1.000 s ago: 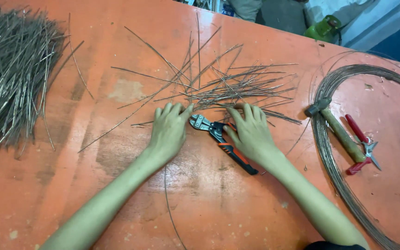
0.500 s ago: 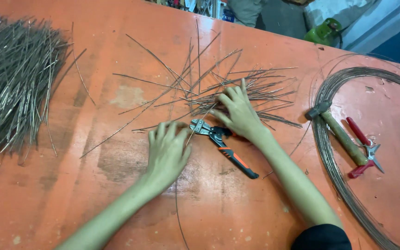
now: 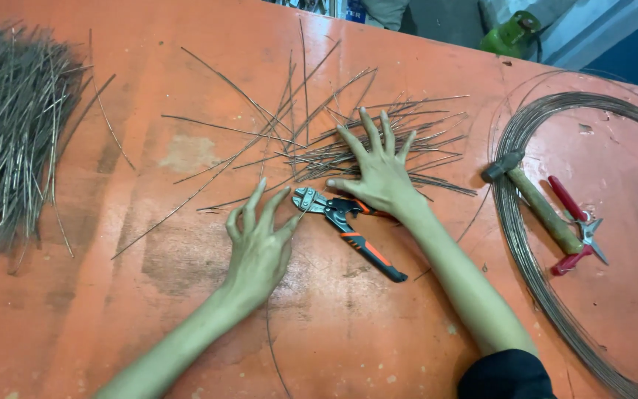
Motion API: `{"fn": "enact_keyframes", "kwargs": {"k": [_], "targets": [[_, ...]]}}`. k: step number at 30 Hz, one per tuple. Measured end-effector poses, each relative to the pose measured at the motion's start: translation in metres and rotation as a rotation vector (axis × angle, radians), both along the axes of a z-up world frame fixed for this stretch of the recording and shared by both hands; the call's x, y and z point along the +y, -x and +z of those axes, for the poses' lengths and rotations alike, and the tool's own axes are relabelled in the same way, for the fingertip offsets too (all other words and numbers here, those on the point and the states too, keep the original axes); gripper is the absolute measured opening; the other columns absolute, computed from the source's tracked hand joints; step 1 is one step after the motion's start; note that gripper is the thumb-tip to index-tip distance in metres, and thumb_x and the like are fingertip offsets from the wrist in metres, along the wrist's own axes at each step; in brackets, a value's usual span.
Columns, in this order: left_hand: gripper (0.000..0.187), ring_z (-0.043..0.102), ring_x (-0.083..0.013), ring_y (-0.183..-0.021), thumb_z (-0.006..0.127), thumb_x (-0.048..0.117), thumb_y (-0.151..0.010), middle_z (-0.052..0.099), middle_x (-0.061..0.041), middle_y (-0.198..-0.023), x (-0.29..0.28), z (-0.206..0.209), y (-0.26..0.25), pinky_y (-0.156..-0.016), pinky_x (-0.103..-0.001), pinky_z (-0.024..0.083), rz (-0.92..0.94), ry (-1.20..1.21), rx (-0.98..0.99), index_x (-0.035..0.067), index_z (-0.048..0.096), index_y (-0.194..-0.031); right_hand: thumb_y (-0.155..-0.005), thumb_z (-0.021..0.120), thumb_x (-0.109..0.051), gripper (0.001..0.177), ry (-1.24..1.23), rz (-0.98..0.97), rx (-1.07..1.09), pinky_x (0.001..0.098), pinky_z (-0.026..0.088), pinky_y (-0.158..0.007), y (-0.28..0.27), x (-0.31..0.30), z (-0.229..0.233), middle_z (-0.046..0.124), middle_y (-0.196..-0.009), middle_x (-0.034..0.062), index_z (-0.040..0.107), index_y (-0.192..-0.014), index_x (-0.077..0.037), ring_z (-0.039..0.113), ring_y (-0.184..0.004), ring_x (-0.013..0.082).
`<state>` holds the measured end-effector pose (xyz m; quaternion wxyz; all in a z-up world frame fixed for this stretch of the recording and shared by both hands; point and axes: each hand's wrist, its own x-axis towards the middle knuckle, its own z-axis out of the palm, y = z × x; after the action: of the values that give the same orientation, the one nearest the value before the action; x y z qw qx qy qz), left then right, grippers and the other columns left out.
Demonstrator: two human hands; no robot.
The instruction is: Sorting and cutting thin metal wires into specific lengths using a wire cutter on a workbench.
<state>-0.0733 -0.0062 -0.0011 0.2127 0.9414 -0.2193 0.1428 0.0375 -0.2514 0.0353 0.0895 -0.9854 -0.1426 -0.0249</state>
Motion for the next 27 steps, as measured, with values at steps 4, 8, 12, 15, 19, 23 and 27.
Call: {"fn": "enact_keyframes", "kwargs": {"k": [4,8,12,15,19,23,27], "targets": [[0.039,0.021,-0.0378,-0.153,0.066,0.013,-0.078,0.044,-0.008,-0.154,0.000,0.000,-0.001,-0.106,-0.057,0.022,-0.013,0.008,0.005,0.017,0.074,-0.116,-0.077,0.057,-0.086,0.101,-0.019,-0.021,0.069,0.0888,0.000,-0.108,-0.002,-0.002,-0.001,0.012,-0.170,0.0096,0.029,-0.160,-0.035,0.004,-0.155,0.0460],[0.038,0.021,-0.0369,-0.153,0.065,0.012,-0.079,0.044,-0.007,-0.155,-0.001,0.002,-0.005,-0.106,-0.056,0.021,-0.030,0.003,-0.014,0.016,0.074,-0.116,-0.078,0.053,-0.090,0.103,-0.017,-0.005,0.104,0.0880,-0.001,-0.108,-0.008,-0.005,0.000,0.013,-0.170,0.0104,0.028,-0.161,-0.034,0.005,-0.155,0.0454],[0.037,0.021,-0.0368,-0.153,0.064,0.011,-0.079,0.044,-0.006,-0.155,-0.001,0.001,-0.006,-0.106,-0.055,0.021,-0.043,-0.004,-0.032,0.015,0.074,-0.115,-0.080,0.053,-0.087,0.099,-0.029,0.015,0.100,0.0875,-0.001,-0.109,-0.009,-0.008,-0.002,0.013,-0.170,0.0099,0.030,-0.160,-0.035,0.006,-0.155,0.0442],[0.038,0.023,-0.0359,-0.153,0.063,0.012,-0.080,0.044,-0.006,-0.155,-0.002,-0.001,-0.007,-0.106,-0.055,0.021,-0.046,-0.004,-0.039,0.015,0.073,-0.116,-0.080,0.054,-0.086,0.098,-0.026,0.019,0.102,0.0878,0.000,-0.108,-0.008,-0.010,-0.002,0.012,-0.170,0.0091,0.030,-0.160,-0.036,0.005,-0.155,0.0433],[0.039,0.024,-0.0364,-0.152,0.064,0.012,-0.079,0.045,-0.006,-0.153,-0.002,-0.002,-0.007,-0.106,-0.055,0.021,-0.053,-0.003,-0.039,0.016,0.073,-0.117,-0.080,0.052,-0.088,0.097,-0.024,0.018,0.103,0.0881,0.000,-0.108,-0.007,-0.010,0.000,0.012,-0.170,0.0082,0.031,-0.160,-0.037,0.005,-0.155,0.0430],[0.038,0.025,-0.0365,-0.151,0.064,0.010,-0.079,0.047,-0.006,-0.151,-0.002,-0.003,-0.007,-0.106,-0.055,0.022,-0.052,0.019,-0.057,0.014,0.073,-0.116,-0.082,0.055,-0.083,0.092,-0.019,0.043,0.065,0.0894,0.001,-0.107,-0.007,-0.010,0.001,0.017,-0.168,0.0094,0.034,-0.158,-0.034,0.011,-0.155,0.0413],[0.040,0.027,-0.0357,-0.150,0.066,0.011,-0.077,0.048,-0.006,-0.149,-0.003,-0.001,-0.008,-0.107,-0.054,0.023,-0.048,0.036,-0.094,0.014,0.072,-0.117,-0.101,0.062,-0.055,0.044,-0.123,0.354,-0.381,0.0730,-0.002,-0.118,-0.012,-0.016,-0.027,0.061,-0.134,0.0031,0.063,-0.129,-0.020,0.053,-0.137,0.0230]]}}
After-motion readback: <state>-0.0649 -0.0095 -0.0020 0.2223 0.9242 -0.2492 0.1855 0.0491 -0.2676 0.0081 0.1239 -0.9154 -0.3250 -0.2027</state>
